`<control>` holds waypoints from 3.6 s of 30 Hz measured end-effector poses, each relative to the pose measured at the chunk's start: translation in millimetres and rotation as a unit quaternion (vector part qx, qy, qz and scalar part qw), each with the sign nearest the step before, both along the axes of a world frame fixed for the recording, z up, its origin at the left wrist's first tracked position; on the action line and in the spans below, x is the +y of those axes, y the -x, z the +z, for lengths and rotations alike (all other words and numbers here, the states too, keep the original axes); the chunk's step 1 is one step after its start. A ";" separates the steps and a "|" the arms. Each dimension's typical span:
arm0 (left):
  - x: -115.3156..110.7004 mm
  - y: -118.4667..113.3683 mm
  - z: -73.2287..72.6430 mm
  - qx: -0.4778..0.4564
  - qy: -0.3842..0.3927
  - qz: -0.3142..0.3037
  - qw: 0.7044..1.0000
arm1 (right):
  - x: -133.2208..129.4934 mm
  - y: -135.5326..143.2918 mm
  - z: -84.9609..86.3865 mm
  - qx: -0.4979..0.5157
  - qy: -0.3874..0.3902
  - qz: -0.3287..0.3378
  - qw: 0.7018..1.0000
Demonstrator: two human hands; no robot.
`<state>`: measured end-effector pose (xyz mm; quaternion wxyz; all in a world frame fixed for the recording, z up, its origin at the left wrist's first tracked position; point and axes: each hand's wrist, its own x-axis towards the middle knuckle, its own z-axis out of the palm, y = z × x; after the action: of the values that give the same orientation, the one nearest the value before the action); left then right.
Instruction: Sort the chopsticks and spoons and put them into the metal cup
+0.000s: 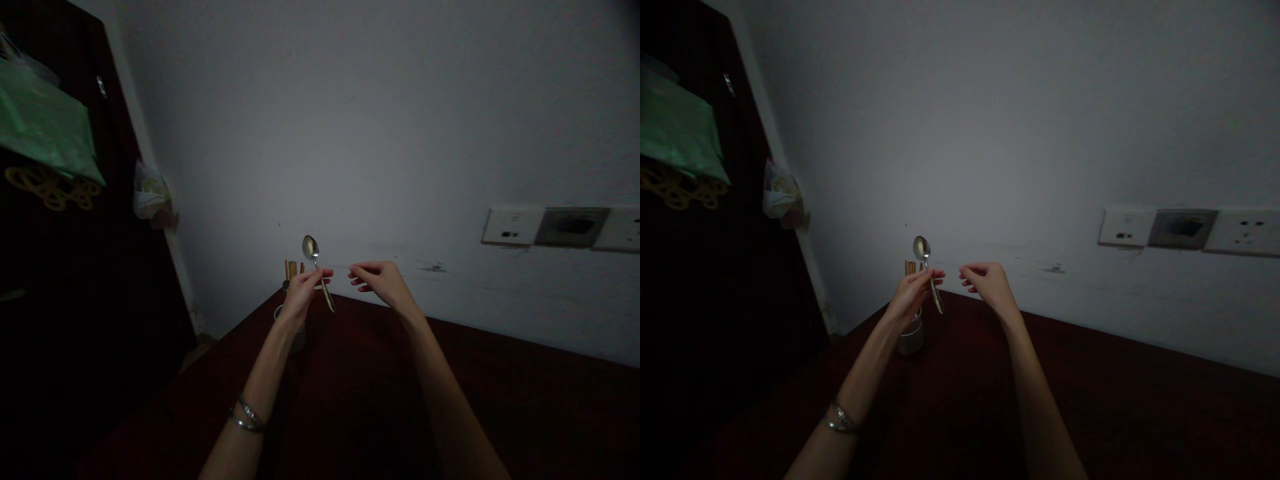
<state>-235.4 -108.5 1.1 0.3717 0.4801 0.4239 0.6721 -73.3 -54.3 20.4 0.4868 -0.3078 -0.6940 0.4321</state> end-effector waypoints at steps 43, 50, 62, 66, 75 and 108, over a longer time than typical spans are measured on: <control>11.4 120.2 -45.3 0.120 0.172 0.234 0.949 | 75.0 41.4 -183.1 -0.473 -0.079 -0.148 0.865; 12.9 126.1 -56.8 0.102 0.179 0.207 0.956 | 73.8 32.7 -186.4 -0.450 -0.106 -0.133 0.877; 14.9 129.2 -63.4 0.099 0.177 0.148 0.968 | 72.4 32.6 -189.1 -0.459 -0.087 -0.159 0.870; 17.6 129.7 -65.4 0.125 0.167 0.109 0.972 | 76.9 31.9 -192.4 -0.446 -0.073 -0.153 0.879; 24.7 125.2 -67.9 0.265 0.158 0.163 0.937 | 90.4 25.3 -191.1 -0.326 -0.063 -0.166 0.929; -22.1 87.3 21.0 0.181 -0.135 0.299 0.927 | 42.0 23.3 -57.5 -0.077 -0.199 -0.124 0.969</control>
<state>-322.7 -130.6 22.1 0.0023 0.4906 0.5128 0.7045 -96.5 -12.3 -37.1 0.5328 -0.3206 -0.7581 0.1967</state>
